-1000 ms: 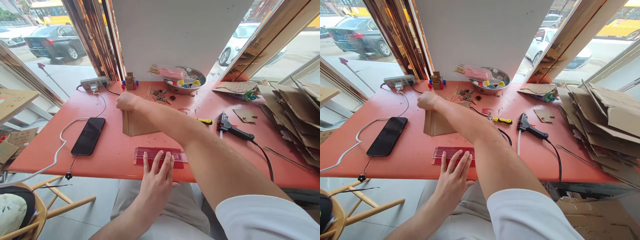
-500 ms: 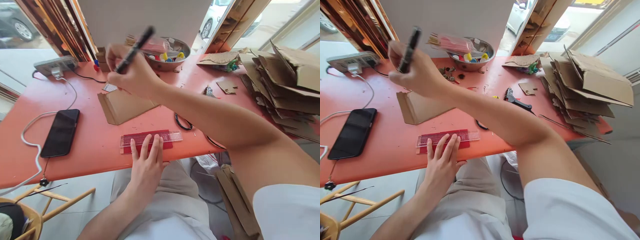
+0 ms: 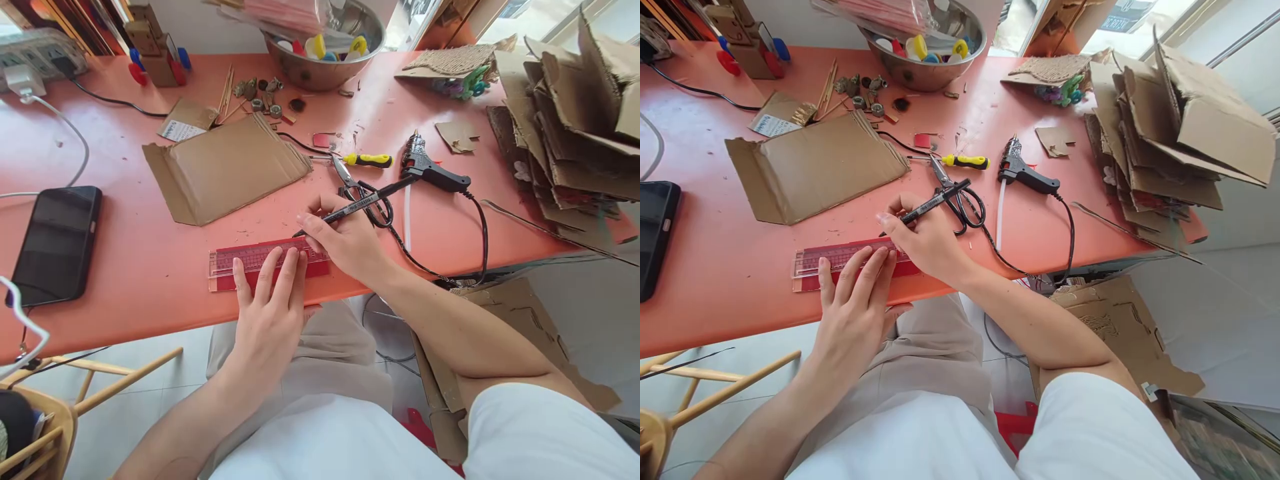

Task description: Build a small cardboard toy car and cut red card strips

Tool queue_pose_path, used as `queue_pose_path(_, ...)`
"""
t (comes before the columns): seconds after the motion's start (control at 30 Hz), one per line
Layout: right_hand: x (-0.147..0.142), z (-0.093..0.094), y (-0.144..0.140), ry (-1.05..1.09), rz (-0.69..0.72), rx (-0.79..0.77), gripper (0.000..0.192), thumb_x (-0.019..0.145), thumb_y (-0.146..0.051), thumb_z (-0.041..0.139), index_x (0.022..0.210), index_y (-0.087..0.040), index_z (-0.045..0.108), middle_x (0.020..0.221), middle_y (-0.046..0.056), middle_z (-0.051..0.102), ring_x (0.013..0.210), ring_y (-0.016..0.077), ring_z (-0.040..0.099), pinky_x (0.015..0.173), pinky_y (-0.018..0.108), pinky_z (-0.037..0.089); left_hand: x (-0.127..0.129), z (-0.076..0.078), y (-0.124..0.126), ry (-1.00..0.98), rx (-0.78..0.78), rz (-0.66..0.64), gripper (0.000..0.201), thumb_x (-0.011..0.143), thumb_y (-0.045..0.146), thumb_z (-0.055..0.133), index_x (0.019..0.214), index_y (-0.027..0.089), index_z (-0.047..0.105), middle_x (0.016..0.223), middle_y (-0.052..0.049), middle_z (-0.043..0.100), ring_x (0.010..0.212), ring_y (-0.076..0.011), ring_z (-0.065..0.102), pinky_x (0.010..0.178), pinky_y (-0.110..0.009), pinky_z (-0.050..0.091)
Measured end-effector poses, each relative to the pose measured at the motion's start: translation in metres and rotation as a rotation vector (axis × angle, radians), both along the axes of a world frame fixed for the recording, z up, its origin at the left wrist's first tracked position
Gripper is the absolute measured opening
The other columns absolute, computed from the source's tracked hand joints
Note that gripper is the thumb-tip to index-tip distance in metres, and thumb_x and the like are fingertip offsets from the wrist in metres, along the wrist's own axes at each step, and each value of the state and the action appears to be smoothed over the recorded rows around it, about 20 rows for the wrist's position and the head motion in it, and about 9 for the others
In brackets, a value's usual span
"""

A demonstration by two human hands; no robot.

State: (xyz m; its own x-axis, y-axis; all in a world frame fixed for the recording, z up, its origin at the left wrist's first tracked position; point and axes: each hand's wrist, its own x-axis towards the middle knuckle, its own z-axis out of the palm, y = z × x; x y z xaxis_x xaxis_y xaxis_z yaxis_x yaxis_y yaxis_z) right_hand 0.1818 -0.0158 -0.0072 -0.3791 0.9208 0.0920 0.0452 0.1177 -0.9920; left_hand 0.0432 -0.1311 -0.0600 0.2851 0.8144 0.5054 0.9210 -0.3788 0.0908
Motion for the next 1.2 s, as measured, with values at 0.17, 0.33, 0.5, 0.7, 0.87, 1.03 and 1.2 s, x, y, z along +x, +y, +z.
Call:
queue_pose_path(0.17, 0.004, 0.003, 0.005, -0.151, -0.013, 0.074, 0.042, 0.093, -0.052, 0.07, 0.072, -0.025, 0.046, 0.063, -0.006, 0.047, 0.06, 0.0113, 0.044, 0.053, 0.026, 0.033, -0.002, 0.003, -0.001, 0.002, -0.03, -0.019, 0.044, 0.103, 0.028, 0.06, 0.142, 0.007, 0.067, 0.14, -0.021, 0.074, 0.135, -0.0339, 0.066, 0.136, -0.062, 0.012)
queue_pose_path(0.33, 0.003, -0.006, 0.008, -0.233, -0.007, 0.167, 0.024, 0.092, -0.021, 0.06, 0.076, -0.025, 0.043, 0.065, -0.006, 0.049, 0.062, 0.0119, 0.047, 0.061, 0.027, 0.037, -0.003, 0.008, -0.001, 0.031, -0.015, -0.023, 0.043, 0.105, 0.028, 0.058, 0.14, 0.005, 0.067, 0.136, -0.02, 0.076, 0.131, -0.0308, 0.068, 0.138, -0.056, 0.007)
queue_pose_path(0.5, 0.003, -0.007, 0.009, -0.286, 0.021, 0.162, 0.023, 0.091, -0.02, 0.058, 0.077, -0.025, 0.042, 0.066, -0.005, 0.051, 0.064, 0.0135, 0.049, 0.063, 0.028, 0.037, -0.001, 0.01, -0.003, 0.046, -0.029, -0.01, 0.04, 0.104, 0.024, 0.058, 0.138, 0.005, 0.069, 0.136, -0.019, 0.075, 0.132, -0.0301, 0.067, 0.138, -0.056, 0.006)
queue_pose_path(0.7, 0.003, -0.005, 0.009, -0.353, 0.027, 0.148, 0.024, 0.091, -0.023, 0.062, 0.078, -0.025, 0.041, 0.069, -0.005, 0.051, 0.065, 0.0126, 0.048, 0.064, 0.028, 0.037, 0.001, 0.007, -0.004, 0.003, -0.043, -0.008, 0.043, 0.101, 0.021, 0.062, 0.14, 0.006, 0.068, 0.137, -0.02, 0.074, 0.133, -0.0333, 0.067, 0.138, -0.061, 0.009)
queue_pose_path(0.87, 0.004, -0.003, 0.011, -0.383, 0.064, 0.139, 0.024, 0.092, -0.023, 0.061, 0.079, -0.025, 0.041, 0.067, -0.005, 0.052, 0.065, 0.0131, 0.048, 0.064, 0.028, 0.037, 0.002, 0.004, -0.005, -0.011, -0.048, 0.003, 0.047, 0.1, 0.021, 0.063, 0.144, 0.007, 0.065, 0.138, -0.02, 0.073, 0.136, -0.0335, 0.065, 0.138, -0.061, 0.007)
queue_pose_path(1.03, 0.003, -0.002, 0.009, -0.36, 0.02, 0.156, 0.023, 0.09, -0.021, 0.06, 0.078, -0.026, 0.041, 0.068, -0.004, 0.051, 0.065, 0.014, 0.047, 0.064, 0.029, 0.038, 0.001, 0.004, -0.006, -0.045, -0.079, -0.01, 0.051, 0.1, 0.022, 0.063, 0.15, 0.012, 0.062, 0.142, -0.019, 0.072, 0.137, -0.0363, 0.064, 0.136, -0.067, 0.012)
queue_pose_path(1.2, 0.004, -0.003, 0.006, -0.304, 0.008, 0.113, 0.024, 0.093, -0.025, 0.06, 0.078, -0.027, 0.042, 0.068, -0.003, 0.053, 0.065, 0.0156, 0.05, 0.062, 0.03, 0.039, 0.001, 0.004, -0.007, -0.059, -0.085, -0.005, 0.05, 0.101, 0.025, 0.063, 0.15, 0.015, 0.062, 0.143, -0.02, 0.071, 0.136, -0.0383, 0.065, 0.134, -0.071, 0.016)
